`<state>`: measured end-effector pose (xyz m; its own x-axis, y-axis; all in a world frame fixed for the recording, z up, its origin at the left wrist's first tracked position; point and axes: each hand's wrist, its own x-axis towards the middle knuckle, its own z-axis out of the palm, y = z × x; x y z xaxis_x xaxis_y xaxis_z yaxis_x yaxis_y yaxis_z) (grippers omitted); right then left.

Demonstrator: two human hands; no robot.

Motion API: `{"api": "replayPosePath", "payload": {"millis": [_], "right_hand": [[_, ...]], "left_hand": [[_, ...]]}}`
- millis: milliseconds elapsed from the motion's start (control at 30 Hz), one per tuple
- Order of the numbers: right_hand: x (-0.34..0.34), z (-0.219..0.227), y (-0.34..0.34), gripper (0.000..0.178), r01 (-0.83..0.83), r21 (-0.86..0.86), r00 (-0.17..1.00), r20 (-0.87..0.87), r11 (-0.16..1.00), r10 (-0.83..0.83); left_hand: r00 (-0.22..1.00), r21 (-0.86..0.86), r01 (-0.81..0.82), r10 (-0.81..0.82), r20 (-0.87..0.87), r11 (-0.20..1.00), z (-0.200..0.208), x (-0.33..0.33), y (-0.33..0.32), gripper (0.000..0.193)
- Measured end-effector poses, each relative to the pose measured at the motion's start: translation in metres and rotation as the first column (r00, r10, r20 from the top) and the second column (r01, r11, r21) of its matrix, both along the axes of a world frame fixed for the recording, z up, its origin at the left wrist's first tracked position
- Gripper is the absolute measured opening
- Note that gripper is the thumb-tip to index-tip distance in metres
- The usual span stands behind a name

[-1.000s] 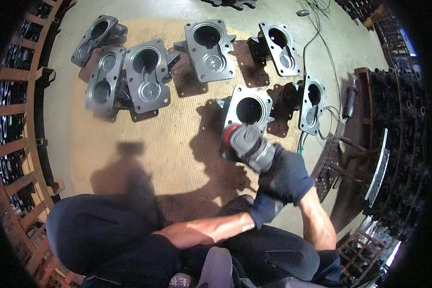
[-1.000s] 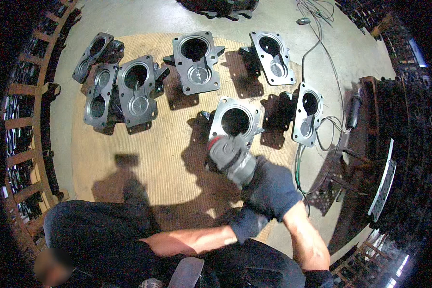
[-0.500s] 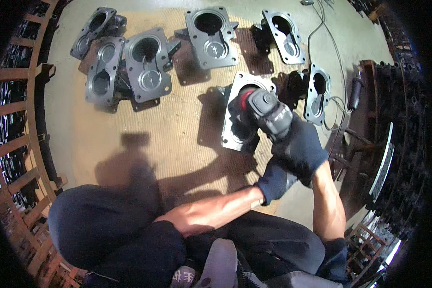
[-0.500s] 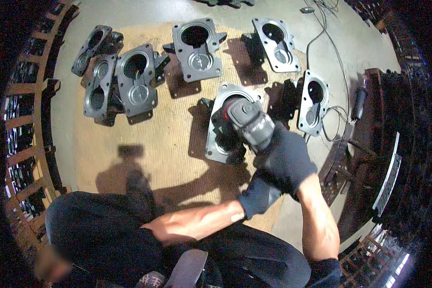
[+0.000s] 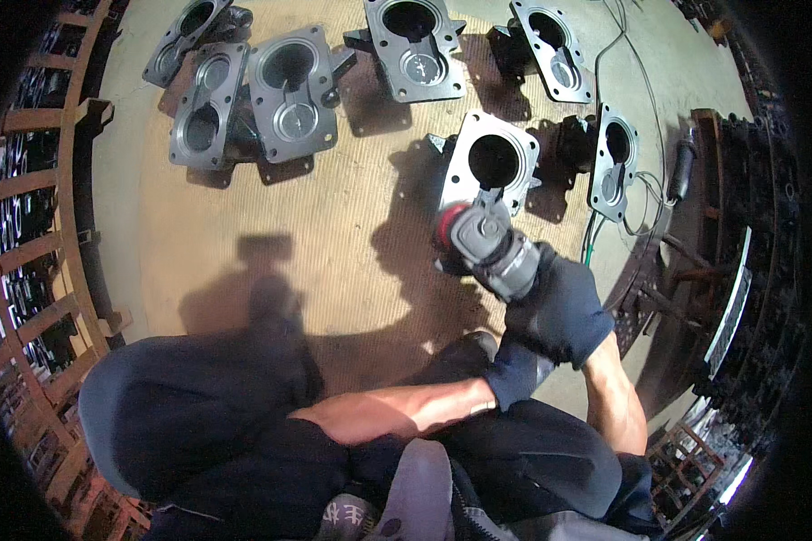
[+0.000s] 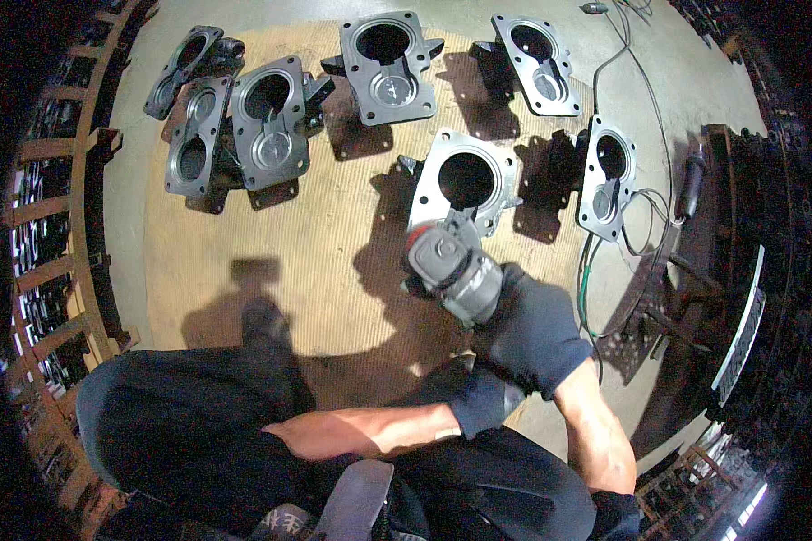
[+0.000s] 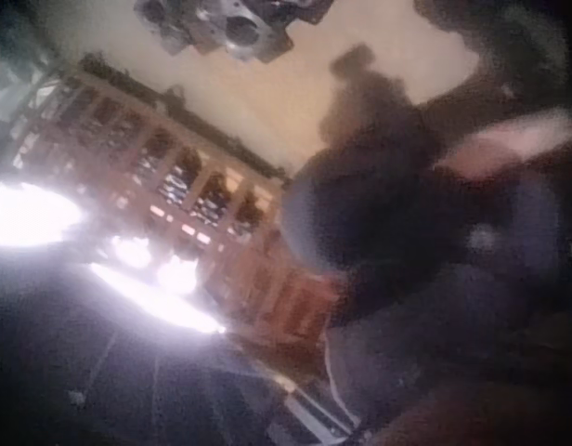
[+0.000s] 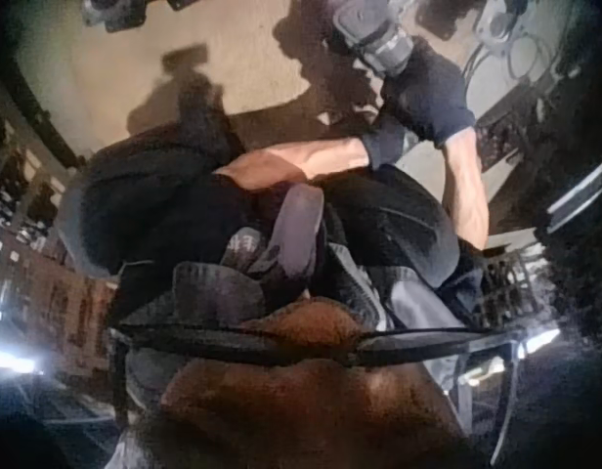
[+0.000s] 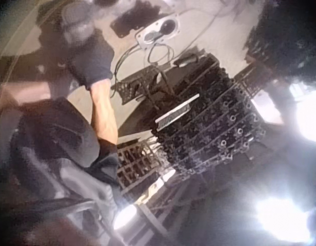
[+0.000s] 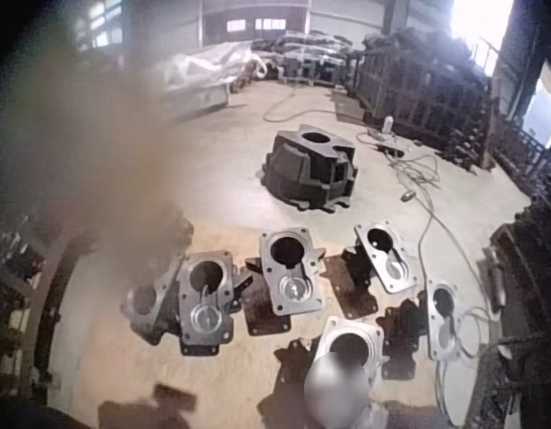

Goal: The person uses an angle grinder to smooth the surfaces of several metal parts laid out on the floor. They systematically move from one part to the next, grinding the edges and inner surfaces.

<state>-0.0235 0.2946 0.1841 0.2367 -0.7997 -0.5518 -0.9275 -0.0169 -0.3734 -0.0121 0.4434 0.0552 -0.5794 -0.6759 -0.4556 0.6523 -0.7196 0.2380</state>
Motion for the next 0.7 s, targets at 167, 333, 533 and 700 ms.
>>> {"api": "replayPosePath", "payload": {"millis": [167,333,533,700], "right_hand": [[0.015,0.002,-0.008,0.050,-0.028,0.008,0.999,-0.033,1.000,0.029],[0.013,0.006,0.009,0.055,-0.045,0.059,0.997,-0.061,0.997,0.048],[0.015,0.012,0.013,0.052,-0.046,0.107,0.995,-0.082,0.993,0.055],[0.008,0.003,0.023,0.061,-0.096,0.040,0.995,-0.001,0.995,0.096]], "left_hand": [[0.997,0.041,-0.051,0.053,-0.059,0.998,-0.002,0.004,-0.010,0.048],[0.999,0.036,-0.050,0.051,-0.016,0.998,0.001,0.003,0.011,0.048],[1.000,0.015,-0.025,0.025,0.014,1.000,0.004,0.003,0.019,0.047],[0.999,0.003,0.000,0.000,0.035,1.000,0.004,0.007,0.022,0.047]]}}
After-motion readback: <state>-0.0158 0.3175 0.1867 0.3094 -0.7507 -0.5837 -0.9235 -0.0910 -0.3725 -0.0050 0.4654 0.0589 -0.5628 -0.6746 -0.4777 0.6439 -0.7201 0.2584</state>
